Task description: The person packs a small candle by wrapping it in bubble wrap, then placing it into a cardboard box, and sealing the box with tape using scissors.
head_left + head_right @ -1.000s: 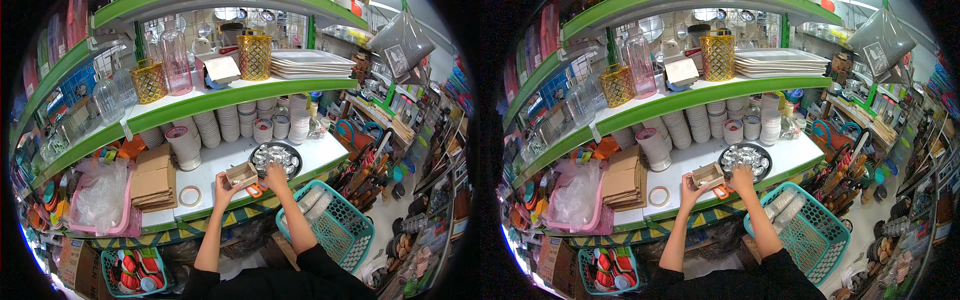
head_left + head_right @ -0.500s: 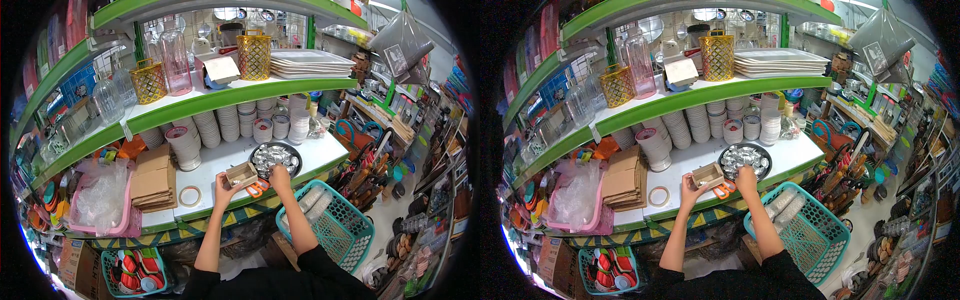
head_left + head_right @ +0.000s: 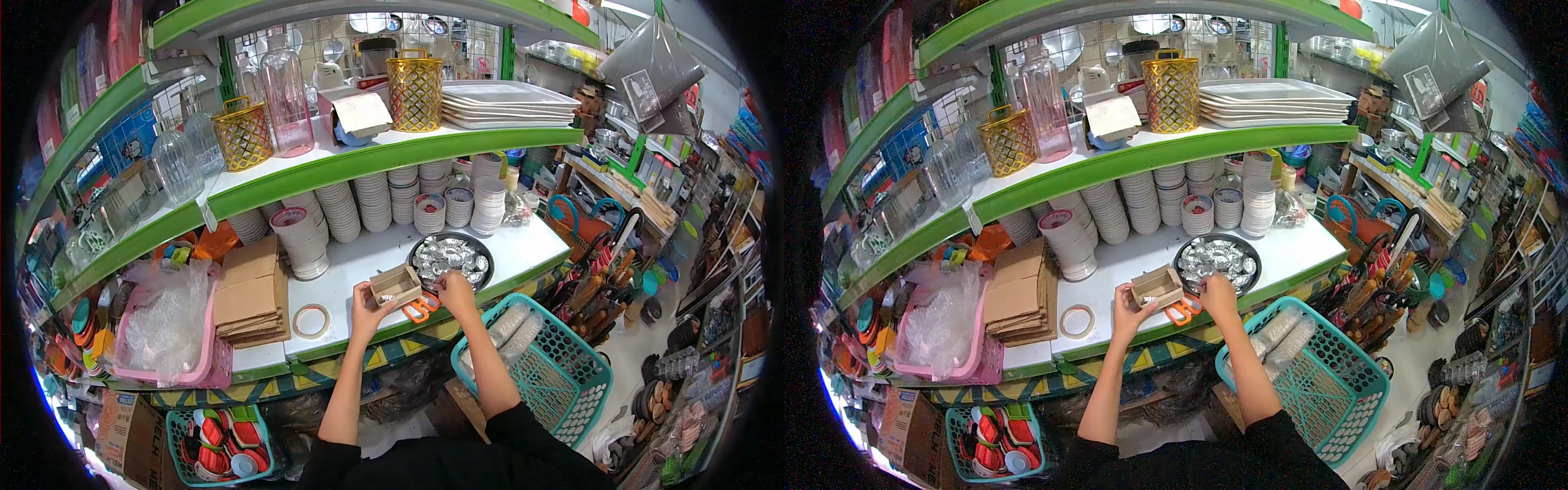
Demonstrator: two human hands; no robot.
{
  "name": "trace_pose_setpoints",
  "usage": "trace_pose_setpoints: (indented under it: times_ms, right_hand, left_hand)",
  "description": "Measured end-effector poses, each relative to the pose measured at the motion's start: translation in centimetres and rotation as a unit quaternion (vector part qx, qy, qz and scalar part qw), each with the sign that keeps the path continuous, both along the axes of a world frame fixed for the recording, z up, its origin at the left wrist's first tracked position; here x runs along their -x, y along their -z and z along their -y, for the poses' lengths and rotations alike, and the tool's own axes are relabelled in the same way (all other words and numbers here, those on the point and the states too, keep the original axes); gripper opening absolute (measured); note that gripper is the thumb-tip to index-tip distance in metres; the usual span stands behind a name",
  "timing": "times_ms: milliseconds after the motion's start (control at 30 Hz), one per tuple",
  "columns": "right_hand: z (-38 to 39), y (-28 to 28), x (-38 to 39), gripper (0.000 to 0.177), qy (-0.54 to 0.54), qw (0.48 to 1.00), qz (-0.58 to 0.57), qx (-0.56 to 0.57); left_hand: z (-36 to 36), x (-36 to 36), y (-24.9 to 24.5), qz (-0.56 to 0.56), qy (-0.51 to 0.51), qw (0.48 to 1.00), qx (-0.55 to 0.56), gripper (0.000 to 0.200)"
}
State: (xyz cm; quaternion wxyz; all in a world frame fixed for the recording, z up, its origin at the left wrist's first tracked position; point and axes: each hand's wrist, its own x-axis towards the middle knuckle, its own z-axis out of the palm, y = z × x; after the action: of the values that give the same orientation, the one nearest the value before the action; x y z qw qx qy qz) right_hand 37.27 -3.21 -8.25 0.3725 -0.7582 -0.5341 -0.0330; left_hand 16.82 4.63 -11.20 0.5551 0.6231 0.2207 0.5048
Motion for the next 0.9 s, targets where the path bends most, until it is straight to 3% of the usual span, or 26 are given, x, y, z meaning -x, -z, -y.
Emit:
trace_pose_setpoints:
  times_ms: [367,567,900]
  right_hand:
    - [0.6,-0.9,0.2,0.01,0.037,0.992,-0.036,-0.113]
    - [0.4,-0.6,-0.7,0.013,0.017,0.979,-0.172,-0.106]
    - [1.0,-1.0,-0.8,0.016,-0.012,0.979,-0.177,-0.096]
  left_hand:
    - [-0.3,-0.1,0.4,0.012,0.008,1.0,-0.008,0.064]
    - [-0.6,-0.2,0.9,0.029,0.02,0.999,0.001,0.064]
    - [-0.7,-0.2,1.1,0.015,0.009,1.0,-0.006,0.064]
